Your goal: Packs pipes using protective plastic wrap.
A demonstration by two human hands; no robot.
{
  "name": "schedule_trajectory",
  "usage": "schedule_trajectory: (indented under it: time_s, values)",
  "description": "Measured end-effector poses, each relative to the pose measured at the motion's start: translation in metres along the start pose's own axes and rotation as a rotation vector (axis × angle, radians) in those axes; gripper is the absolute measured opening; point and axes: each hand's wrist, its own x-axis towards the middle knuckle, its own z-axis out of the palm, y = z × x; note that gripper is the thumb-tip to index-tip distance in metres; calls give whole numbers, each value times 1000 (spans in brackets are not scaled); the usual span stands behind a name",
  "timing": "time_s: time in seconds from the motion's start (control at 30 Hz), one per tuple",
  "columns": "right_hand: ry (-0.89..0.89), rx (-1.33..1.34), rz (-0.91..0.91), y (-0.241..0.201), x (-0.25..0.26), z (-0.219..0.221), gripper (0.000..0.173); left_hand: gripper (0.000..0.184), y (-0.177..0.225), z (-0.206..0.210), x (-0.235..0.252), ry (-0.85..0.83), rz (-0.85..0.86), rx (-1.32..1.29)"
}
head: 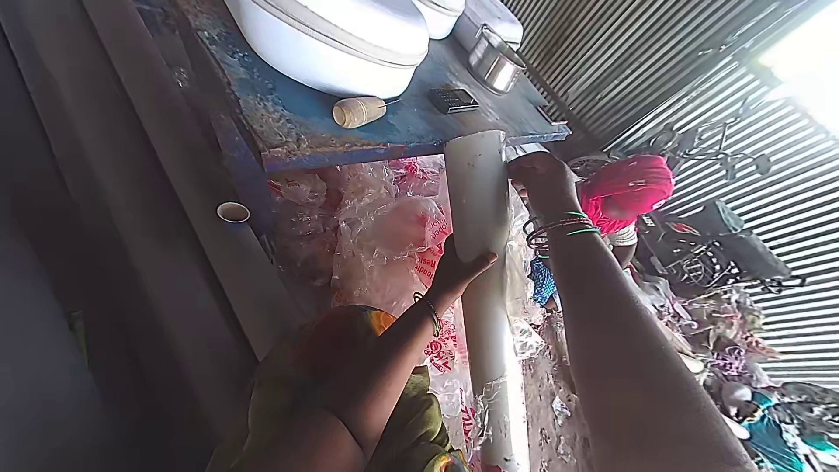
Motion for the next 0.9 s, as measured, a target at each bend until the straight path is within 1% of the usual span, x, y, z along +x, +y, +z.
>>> schedule_trajectory:
  time_s: [0.17,0.3,0.43,0.5,0.6,0.67,0.77,0.9]
  values:
    - [-28,-179,1,-6,6,-2,32,81,-1,0,1,1,-4,-1]
    - [42,-296,17,-6,13,4,36,81,-2,0,2,-1,0,-14]
    - [103,-402,11,-15,12,9,34,82,0,-1,1,-7,-14,-11]
    - [106,-375,3,-12,14,10,34,82,0,-1,1,-8,-4,-16]
    - [150,-167,-73,0,18,7,35,80,1,-1,0,-17,2,-19]
    - [159,-67,-101,0,15,1,39,81,0,-2,2,-19,-1,-32]
    - [86,-78,-154,1,7,-4,32,84,0,-2,1,-22,-12,-22]
    - [57,-110,-166,3,2,0,30,84,-2,-1,1,-19,-7,-23]
